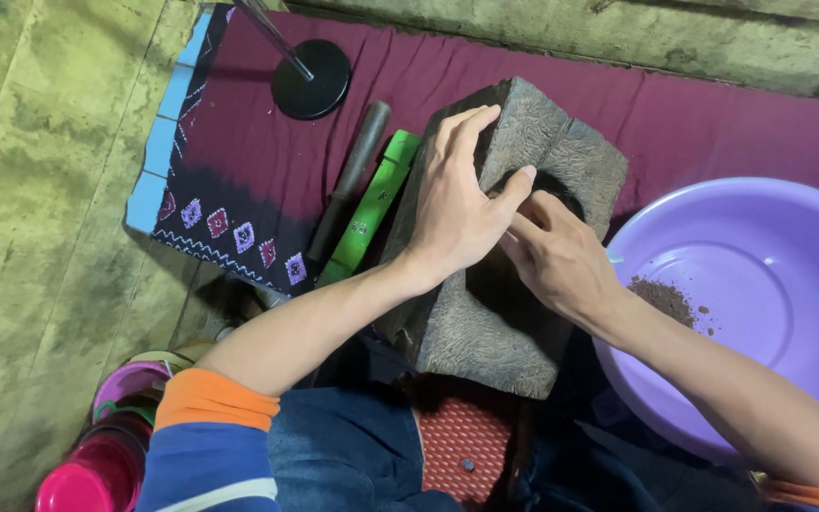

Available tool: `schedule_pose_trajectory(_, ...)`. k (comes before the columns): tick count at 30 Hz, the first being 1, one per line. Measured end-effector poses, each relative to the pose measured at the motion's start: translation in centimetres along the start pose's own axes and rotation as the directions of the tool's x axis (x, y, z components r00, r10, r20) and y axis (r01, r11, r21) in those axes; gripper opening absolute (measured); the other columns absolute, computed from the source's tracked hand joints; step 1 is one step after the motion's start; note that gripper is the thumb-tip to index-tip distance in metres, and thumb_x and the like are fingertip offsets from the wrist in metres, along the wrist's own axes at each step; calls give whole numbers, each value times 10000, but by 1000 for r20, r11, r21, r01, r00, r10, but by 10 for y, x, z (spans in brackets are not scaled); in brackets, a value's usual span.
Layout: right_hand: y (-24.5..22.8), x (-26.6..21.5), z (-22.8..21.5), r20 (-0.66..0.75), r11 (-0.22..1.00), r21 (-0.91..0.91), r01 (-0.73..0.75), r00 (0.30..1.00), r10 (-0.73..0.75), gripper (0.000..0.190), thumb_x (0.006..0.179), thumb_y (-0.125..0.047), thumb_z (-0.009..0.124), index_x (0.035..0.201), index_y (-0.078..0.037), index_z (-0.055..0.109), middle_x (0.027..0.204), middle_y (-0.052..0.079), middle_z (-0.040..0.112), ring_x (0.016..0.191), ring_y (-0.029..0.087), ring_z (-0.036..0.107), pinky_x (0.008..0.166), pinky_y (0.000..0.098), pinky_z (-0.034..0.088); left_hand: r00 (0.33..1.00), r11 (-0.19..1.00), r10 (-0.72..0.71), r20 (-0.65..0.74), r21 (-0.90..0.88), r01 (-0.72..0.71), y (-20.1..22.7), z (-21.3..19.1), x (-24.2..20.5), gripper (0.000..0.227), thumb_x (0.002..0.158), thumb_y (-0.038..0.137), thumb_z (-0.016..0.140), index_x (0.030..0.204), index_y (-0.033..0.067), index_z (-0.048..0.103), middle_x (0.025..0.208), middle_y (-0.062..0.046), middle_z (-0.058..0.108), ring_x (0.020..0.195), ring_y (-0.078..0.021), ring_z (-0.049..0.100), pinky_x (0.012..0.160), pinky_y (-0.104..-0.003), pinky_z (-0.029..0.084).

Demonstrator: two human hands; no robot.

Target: Collecting fine brown powder from a wooden mortar using a scraper, spoon, and brush

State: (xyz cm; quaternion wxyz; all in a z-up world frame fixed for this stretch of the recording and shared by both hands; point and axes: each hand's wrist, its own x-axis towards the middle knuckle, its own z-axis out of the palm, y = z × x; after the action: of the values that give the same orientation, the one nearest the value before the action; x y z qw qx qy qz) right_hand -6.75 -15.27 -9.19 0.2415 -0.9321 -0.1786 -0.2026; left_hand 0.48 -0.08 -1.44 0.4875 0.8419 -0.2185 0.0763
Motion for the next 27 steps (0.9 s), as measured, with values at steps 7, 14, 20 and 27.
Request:
schedule_pose_trajectory(7,22,-6,7,-45,997,-60,45,998,-48,115,1037,-225,632,979,-131,598,928,61,530,853,304,618,628,374,523,1000,1000,-15,4,-13,15,2,0,-1,643,847,296,758,1400,48,544,1405,-182,524,1351,-429,522,1141,-540,419)
schedule_pose_trajectory(14,25,-21,-12,204,984,-137,-112,969,139,248,811,-155,710,1044,-146,628,905,77,571,741,345,673,628,452,570,999,999,-50,11,-16,50,4,-1,0,671,828,326,749,1411,66,541,1410,-168,521,1351,-421,520,1143,-536,415)
schedule_pose_trajectory(20,13,-2,7,44,999,31,13,999,-15,111,966,-205,668,1020,-136,601,992,59,589,879,344,687,654,403,567,999,999,-50,16,-2,50,1,1,-2,676,827,333,746,1415,73,537,1418,-161,519,1356,-417,521,1147,-530,414)
schedule_pose_trajectory(27,17,-7,1,44,979,-201,18,999,-9,140,1050,-307,585,1024,-169,598,904,30,535,823,271,657,575,395,565,999,999,-34,5,-6,34,0,1,-1,669,829,329,750,1413,77,543,1413,-163,526,1348,-424,529,1141,-535,427)
